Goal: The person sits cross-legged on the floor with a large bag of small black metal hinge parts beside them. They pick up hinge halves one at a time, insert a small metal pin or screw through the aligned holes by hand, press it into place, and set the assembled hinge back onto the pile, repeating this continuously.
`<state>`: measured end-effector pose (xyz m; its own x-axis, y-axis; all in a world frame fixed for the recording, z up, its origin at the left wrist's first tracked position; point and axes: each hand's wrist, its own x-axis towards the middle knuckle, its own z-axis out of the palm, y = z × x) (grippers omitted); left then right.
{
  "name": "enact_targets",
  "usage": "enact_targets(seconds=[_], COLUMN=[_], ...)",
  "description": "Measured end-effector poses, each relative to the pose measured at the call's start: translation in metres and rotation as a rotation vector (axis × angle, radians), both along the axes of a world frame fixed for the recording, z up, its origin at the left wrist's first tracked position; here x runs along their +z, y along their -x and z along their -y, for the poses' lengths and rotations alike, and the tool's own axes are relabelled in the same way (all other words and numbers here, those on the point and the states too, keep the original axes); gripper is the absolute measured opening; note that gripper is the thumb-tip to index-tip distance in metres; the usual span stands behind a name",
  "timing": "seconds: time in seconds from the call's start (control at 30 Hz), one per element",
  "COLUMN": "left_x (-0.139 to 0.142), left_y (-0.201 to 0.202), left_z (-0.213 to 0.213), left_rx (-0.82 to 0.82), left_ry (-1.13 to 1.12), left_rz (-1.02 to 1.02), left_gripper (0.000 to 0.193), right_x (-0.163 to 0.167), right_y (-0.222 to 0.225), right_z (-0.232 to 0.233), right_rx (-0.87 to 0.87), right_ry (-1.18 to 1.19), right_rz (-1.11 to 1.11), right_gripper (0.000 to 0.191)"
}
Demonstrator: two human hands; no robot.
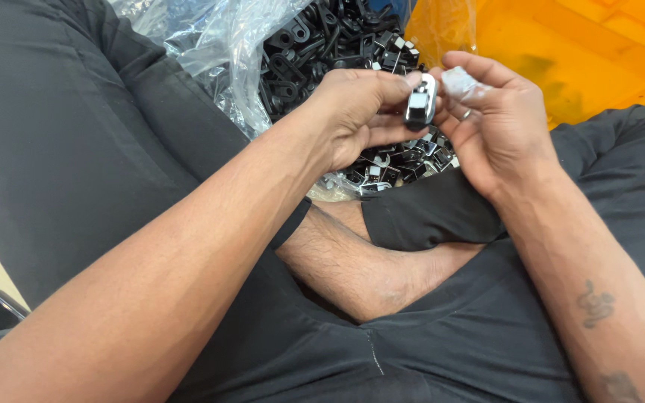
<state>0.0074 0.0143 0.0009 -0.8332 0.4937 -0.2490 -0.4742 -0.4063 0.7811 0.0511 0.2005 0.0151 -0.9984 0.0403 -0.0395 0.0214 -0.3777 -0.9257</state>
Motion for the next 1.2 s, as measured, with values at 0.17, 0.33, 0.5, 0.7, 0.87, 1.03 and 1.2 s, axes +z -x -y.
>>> enact_targets(seconds=[0.17, 0.33, 0.5, 0.7, 0.87, 1.03, 1.2], left_x=[-0.006, -0.010, -0.010, -0.009, -0.007, -0.007, -0.004], left_y=[0.002, 0.004, 0.006, -0.001, 0.001, 0.002, 0.007], left_z=[-0.001, -0.001, -0.002, -0.003, -0.003, -0.003, 0.000], left_rx=[0.107, 0.046, 0.090, 0.083, 0.103, 0.086, 0.039], left_ry=[-0.005, -0.038, -0.019, 0.042, 0.122, 0.274, 0.351], left_rz=[-0.026, -0.073, -0.059, -0.035, -0.080, -0.116, -0.123], left_gripper=[0.022, 0.027, 0.021, 0.019, 0.023, 0.026, 0.024], right_x=[-0.001, -0.003, 0.001, -0.001, 0.002, 0.007, 0.000], right_y=[-0.005, -0.004, -0.005, 0.003, 0.006, 0.013, 0.017], right_z=[0.003, 0.009, 0.007, 0.007, 0.004, 0.000, 0.001], right_rx=[0.073, 0.044, -0.017, 0.031, -0.002, 0.076, 0.079], right_ry=[-0.020, -0.077, -0.066, -0.139, -0.229, -0.447, -0.406], right_rz=[-0.002, 0.003, -0.016, -0.014, -0.033, -0.089, -0.082], right_gripper=[0.017, 0.021, 0.019, 0.017, 0.016, 0.015, 0.013])
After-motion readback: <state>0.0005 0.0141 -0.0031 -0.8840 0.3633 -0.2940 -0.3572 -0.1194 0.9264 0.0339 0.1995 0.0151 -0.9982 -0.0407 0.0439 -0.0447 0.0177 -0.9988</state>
